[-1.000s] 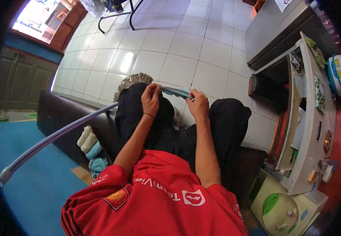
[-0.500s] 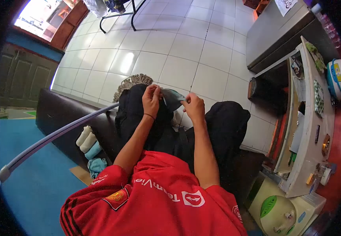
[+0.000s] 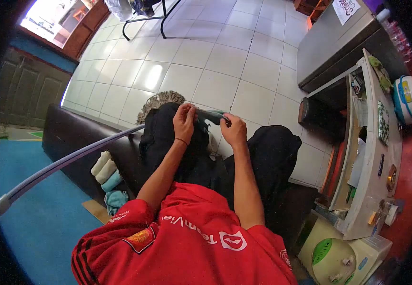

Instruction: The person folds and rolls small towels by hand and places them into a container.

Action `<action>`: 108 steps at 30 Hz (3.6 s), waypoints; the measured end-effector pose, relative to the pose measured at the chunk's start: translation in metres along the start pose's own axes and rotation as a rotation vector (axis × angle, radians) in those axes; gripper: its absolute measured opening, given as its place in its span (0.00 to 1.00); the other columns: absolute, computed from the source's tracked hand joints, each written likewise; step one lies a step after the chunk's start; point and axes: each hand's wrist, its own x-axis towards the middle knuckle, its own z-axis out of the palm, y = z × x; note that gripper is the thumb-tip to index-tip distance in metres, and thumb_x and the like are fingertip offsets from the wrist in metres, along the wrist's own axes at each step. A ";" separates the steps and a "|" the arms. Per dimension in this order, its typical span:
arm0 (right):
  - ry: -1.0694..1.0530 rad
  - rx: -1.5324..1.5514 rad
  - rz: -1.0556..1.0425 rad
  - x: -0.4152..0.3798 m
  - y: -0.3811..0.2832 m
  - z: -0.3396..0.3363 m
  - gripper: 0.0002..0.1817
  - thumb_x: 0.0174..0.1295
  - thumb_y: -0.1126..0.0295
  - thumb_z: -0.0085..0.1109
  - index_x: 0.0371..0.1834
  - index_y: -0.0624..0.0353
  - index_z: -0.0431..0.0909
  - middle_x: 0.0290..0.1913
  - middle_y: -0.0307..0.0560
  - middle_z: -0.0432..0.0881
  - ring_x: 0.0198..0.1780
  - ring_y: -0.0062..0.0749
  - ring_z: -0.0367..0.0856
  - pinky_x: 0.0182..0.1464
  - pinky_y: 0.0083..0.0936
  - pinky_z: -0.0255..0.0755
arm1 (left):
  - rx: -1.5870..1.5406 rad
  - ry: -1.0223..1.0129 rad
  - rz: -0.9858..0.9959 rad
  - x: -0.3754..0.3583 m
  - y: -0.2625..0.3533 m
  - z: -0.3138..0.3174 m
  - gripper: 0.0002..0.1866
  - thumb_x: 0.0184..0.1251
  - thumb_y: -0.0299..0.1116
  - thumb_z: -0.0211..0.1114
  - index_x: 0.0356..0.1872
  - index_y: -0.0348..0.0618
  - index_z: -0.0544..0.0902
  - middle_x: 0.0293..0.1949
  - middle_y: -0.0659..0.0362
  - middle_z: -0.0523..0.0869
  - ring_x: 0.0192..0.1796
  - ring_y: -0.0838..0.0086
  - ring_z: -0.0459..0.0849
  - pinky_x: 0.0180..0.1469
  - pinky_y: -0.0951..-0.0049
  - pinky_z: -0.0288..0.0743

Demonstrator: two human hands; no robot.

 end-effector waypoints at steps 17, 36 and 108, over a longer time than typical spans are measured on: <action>0.023 -0.242 0.572 0.004 0.000 -0.015 0.12 0.48 0.60 0.64 0.28 0.55 0.77 0.27 0.49 0.83 0.32 0.47 0.82 0.35 0.39 0.74 | 0.190 -0.133 0.109 -0.016 0.011 0.015 0.07 0.67 0.29 0.61 0.41 0.36 0.78 0.28 0.62 0.82 0.30 0.85 0.78 0.34 0.82 0.73; 0.144 0.134 0.220 0.011 -0.026 -0.031 0.08 0.58 0.66 0.62 0.32 0.59 0.79 0.23 0.44 0.81 0.24 0.30 0.80 0.29 0.26 0.71 | -0.024 -0.023 -0.081 -0.002 0.001 0.004 0.06 0.68 0.30 0.60 0.40 0.40 0.77 0.30 0.64 0.79 0.29 0.83 0.79 0.25 0.83 0.70; 0.202 0.176 0.188 0.010 -0.021 -0.024 0.11 0.67 0.66 0.50 0.49 0.56 0.68 0.30 0.50 0.77 0.32 0.42 0.79 0.36 0.33 0.71 | 0.204 -0.160 0.148 -0.010 0.019 0.004 0.08 0.70 0.31 0.59 0.44 0.40 0.75 0.34 0.66 0.76 0.34 0.86 0.74 0.36 0.84 0.68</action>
